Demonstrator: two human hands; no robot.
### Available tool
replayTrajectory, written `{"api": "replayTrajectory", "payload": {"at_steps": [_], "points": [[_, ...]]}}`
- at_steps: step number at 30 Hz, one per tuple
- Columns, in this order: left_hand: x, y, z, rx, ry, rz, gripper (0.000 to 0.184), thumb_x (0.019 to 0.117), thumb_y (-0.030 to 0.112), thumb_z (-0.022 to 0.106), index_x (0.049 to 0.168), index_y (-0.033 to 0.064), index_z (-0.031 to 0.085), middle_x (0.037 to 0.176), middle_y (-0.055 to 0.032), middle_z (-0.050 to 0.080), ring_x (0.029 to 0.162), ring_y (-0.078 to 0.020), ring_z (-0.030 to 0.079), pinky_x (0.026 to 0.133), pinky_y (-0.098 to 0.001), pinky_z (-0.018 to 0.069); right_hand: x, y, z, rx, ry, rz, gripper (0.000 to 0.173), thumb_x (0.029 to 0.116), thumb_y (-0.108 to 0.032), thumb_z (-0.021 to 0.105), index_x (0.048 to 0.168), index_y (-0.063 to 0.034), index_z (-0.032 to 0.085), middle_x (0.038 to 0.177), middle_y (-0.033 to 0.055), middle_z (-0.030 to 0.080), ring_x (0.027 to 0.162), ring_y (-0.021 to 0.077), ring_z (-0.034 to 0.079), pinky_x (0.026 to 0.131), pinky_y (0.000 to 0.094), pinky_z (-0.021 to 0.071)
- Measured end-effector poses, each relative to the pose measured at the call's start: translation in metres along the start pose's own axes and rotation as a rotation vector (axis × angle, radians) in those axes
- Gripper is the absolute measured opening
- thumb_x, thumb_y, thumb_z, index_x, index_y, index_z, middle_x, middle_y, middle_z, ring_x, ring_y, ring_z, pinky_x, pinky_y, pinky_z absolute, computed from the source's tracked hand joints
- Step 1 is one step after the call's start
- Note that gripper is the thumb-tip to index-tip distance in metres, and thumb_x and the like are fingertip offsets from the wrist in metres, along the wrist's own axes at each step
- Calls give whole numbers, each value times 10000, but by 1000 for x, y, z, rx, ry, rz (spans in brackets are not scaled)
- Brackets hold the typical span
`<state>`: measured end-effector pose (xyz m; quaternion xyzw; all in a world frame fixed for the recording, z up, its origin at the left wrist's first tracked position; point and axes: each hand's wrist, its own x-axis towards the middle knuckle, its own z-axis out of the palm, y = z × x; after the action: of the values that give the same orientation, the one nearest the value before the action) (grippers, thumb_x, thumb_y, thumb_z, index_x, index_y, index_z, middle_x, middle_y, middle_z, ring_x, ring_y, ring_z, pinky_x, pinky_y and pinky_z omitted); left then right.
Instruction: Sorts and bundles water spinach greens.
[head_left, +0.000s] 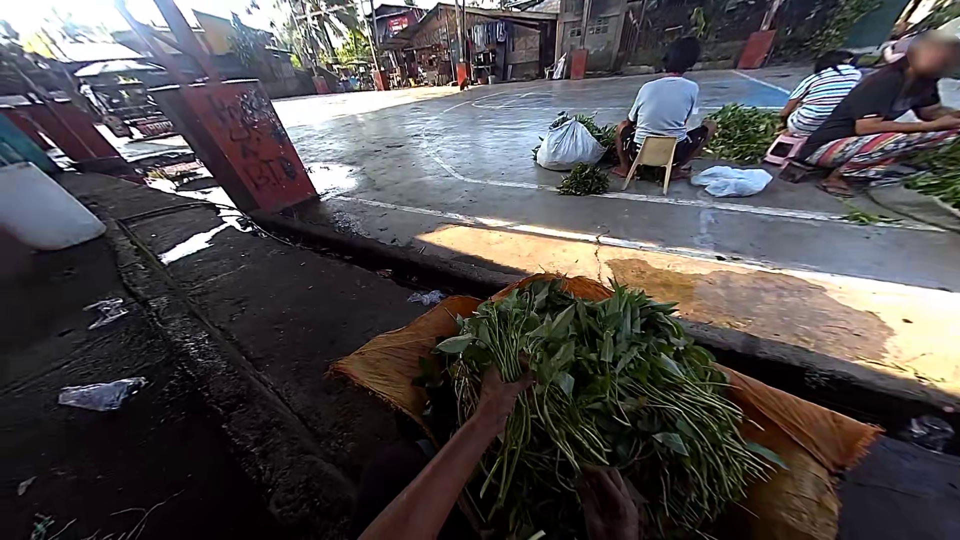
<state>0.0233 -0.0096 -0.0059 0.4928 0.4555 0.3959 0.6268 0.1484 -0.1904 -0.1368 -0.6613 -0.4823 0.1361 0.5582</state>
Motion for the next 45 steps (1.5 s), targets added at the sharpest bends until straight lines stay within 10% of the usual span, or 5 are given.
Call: {"api": "replayTrajectory", "payload": {"at_steps": [9, 14, 22, 31, 45], "points": [[-5, 4, -4, 84, -58, -72, 519, 859, -134, 682, 1337, -69, 492, 1221, -173, 613, 1075, -163, 636, 932, -290, 542, -5, -29, -5, -51, -34, 6, 243, 873, -52, 675, 1089, 50, 719, 931, 185, 645, 772, 221, 633, 694, 329, 552], [1, 7, -4, -61, 32, -119, 495, 895, -125, 647, 1354, -49, 476, 1185, -187, 625, 1001, -201, 660, 884, -327, 563, -2, -35, -25, -56, -617, 76, 352, 1042, -82, 437, 1275, 72, 650, 948, 213, 718, 913, 399, 680, 932, 619, 481], [-2, -1, -2, -86, 47, -57, 382, 950, -93, 590, 1316, -54, 491, 1149, -150, 627, 1029, -160, 627, 914, -299, 532, 20, -39, -21, -201, -1197, 309, 465, 1122, -272, 360, 1195, 62, 675, 1018, 241, 708, 979, 372, 677, 943, 556, 485], [9, 7, -4, -265, 239, -42, 375, 979, -77, 566, 1337, -5, 485, 1192, -165, 598, 1032, -220, 607, 893, -390, 530, -5, -23, -27, -146, -223, -71, 251, 976, -111, 582, 861, 65, 718, 811, 173, 675, 721, 277, 674, 679, 428, 561], [45, -2, -66, -145, 321, 73, 471, 1005, 3, 542, 1455, 8, 403, 1332, -134, 536, 1100, -146, 577, 928, -348, 530, 72, -6, -173, -11, 612, 239, 349, 1071, -122, 403, 1115, 57, 700, 1018, 130, 700, 942, 176, 647, 894, 377, 524]]}}
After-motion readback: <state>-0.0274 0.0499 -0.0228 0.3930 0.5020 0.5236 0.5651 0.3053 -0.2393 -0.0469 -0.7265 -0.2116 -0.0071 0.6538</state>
